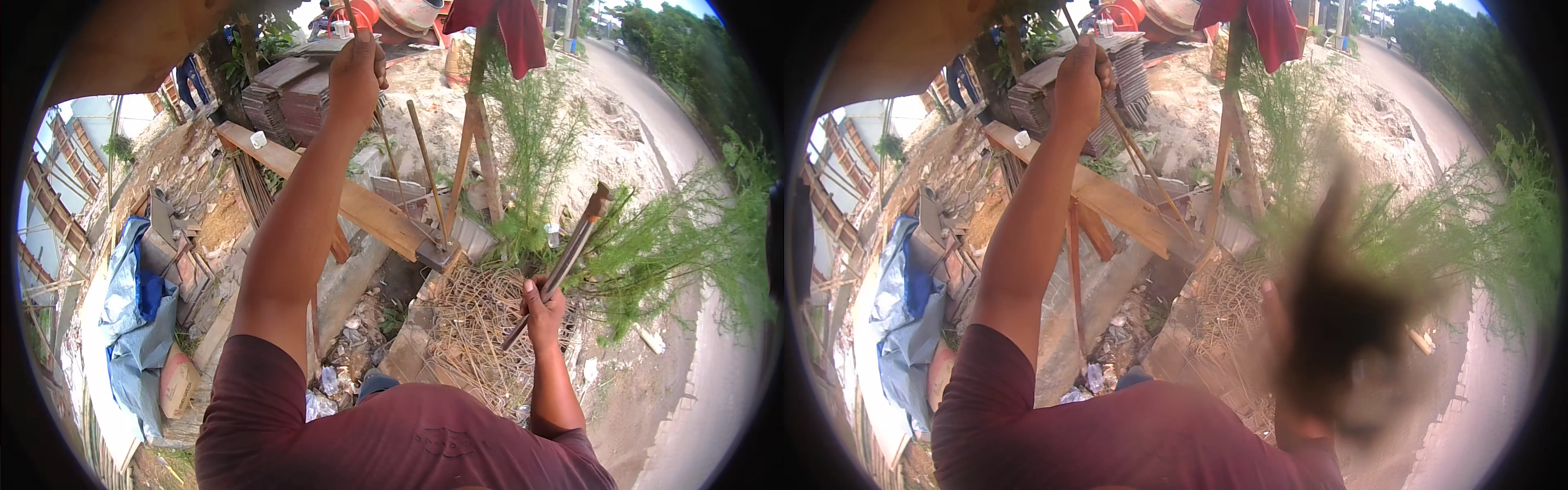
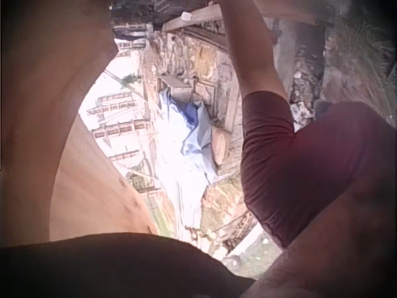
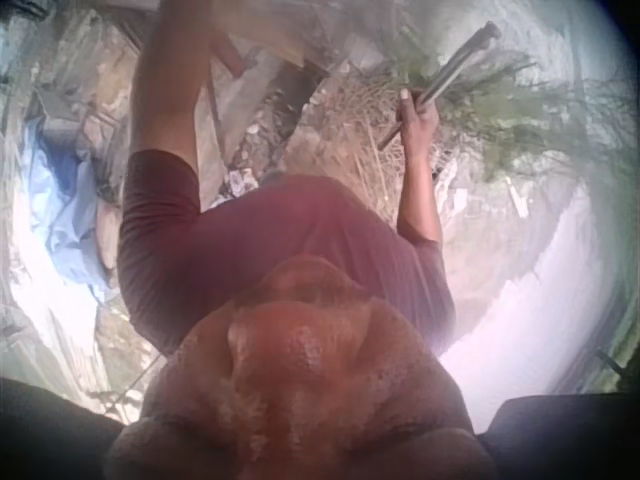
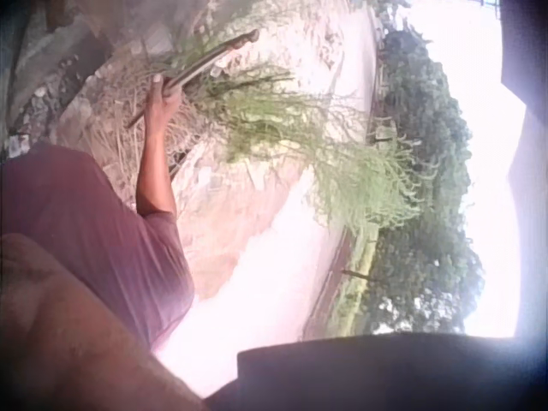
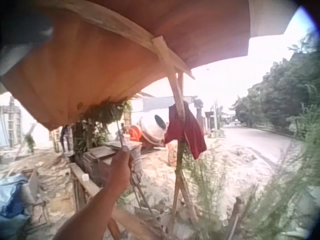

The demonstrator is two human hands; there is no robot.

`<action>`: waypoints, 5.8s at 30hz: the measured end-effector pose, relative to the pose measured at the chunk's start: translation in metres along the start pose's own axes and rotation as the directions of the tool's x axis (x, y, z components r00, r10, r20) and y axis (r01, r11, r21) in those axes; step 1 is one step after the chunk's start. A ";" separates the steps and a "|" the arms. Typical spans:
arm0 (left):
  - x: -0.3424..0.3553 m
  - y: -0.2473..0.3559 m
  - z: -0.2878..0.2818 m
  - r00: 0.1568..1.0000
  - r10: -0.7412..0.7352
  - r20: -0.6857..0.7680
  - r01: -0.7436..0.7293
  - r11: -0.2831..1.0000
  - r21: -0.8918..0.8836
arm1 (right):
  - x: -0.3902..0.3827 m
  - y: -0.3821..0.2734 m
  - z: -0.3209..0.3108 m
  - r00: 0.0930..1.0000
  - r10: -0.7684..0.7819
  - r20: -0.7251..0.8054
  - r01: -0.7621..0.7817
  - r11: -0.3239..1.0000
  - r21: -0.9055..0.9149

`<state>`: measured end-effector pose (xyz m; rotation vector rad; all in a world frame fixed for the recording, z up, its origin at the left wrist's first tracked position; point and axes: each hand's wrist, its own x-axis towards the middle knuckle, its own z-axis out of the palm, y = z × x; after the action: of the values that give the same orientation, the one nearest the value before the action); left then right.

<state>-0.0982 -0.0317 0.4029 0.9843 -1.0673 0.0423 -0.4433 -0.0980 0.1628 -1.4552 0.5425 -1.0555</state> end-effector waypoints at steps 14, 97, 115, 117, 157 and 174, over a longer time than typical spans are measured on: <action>-0.107 -0.072 0.117 0.790 -0.085 0.607 -0.288 0.822 0.490 | -0.058 -0.128 -0.063 0.905 -0.312 -0.288 0.132 0.850 -0.509; 0.092 -0.116 -0.286 0.982 -0.182 0.059 0.144 0.907 0.396 | 0.094 0.079 0.059 0.995 0.018 -0.103 -0.070 0.845 -0.531; 0.009 -0.049 -0.205 0.618 0.527 0.584 -0.614 0.787 -0.060 | 0.090 0.239 0.069 0.922 0.118 -0.369 -0.239 0.923 -0.301; -0.011 -0.048 -0.209 0.649 0.461 0.605 -0.600 0.799 0.035 | 0.072 0.261 0.080 0.915 0.180 -0.361 -0.288 0.918 -0.273; -0.003 -0.320 -0.347 0.560 -0.826 -0.056 0.792 0.515 0.328 | 0.099 0.137 0.061 0.936 0.289 -0.199 -0.347 0.675 -0.651; -0.112 -0.368 -0.319 0.815 -0.579 0.006 0.251 0.361 0.898 | 0.064 0.166 0.073 0.925 0.274 -0.264 -0.345 0.314 -0.884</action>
<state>0.2426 0.0160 0.0408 2.3020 -1.0372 -0.0108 -0.3103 -0.1448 0.0313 -2.1513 1.6071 -0.4037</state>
